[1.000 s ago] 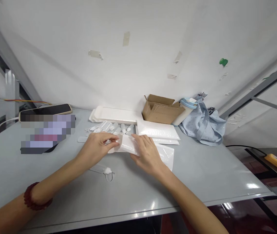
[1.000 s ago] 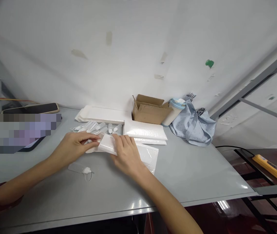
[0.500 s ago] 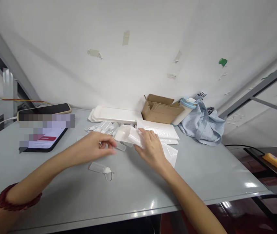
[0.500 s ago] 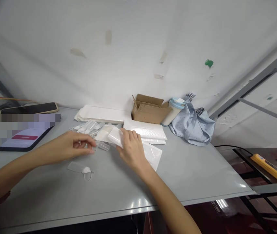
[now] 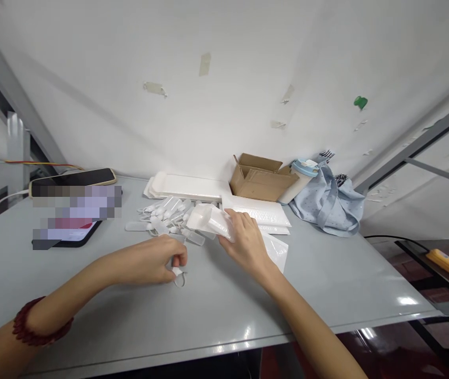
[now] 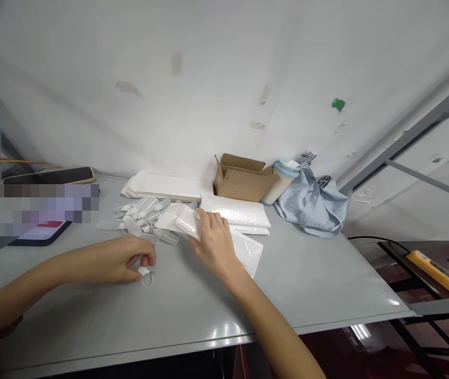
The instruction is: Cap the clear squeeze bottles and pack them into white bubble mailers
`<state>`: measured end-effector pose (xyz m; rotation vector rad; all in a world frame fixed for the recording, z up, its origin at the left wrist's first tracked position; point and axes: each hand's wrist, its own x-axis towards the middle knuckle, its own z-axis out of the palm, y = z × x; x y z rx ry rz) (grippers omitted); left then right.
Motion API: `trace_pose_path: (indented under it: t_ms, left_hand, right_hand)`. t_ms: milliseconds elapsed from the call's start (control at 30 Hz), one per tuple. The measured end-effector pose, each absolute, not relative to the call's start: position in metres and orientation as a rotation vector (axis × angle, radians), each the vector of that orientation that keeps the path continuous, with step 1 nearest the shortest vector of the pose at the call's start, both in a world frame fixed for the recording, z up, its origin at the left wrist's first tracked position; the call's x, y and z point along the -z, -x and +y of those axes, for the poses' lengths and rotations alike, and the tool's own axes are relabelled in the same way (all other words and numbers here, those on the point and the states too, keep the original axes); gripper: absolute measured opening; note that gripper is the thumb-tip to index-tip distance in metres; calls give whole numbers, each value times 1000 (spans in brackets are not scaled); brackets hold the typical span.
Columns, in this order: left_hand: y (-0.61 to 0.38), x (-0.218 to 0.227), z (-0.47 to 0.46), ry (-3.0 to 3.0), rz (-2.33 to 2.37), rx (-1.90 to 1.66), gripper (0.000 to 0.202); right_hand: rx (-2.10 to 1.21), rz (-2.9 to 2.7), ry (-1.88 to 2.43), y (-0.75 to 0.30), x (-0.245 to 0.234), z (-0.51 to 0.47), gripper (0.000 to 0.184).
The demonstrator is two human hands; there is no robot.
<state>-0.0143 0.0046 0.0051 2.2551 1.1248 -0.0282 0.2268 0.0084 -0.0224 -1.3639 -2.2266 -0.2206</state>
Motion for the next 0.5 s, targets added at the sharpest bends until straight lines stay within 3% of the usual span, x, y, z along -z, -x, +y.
trace_pose_path:
  t_ms: [167, 400, 500]
  left_hand:
    - [17, -17, 7, -2099, 988, -178, 18]
    - [18, -31, 6, -1655, 1057, -1180, 20]
    - [12, -30, 6, -1565, 1226, -1372, 23]
  right_hand:
    - [206, -2227, 1375, -226, 22, 8, 49]
    - [156, -2218, 1384, -225, 21, 8, 49]
    - [124, -2210, 1388, -225, 20, 7, 50]
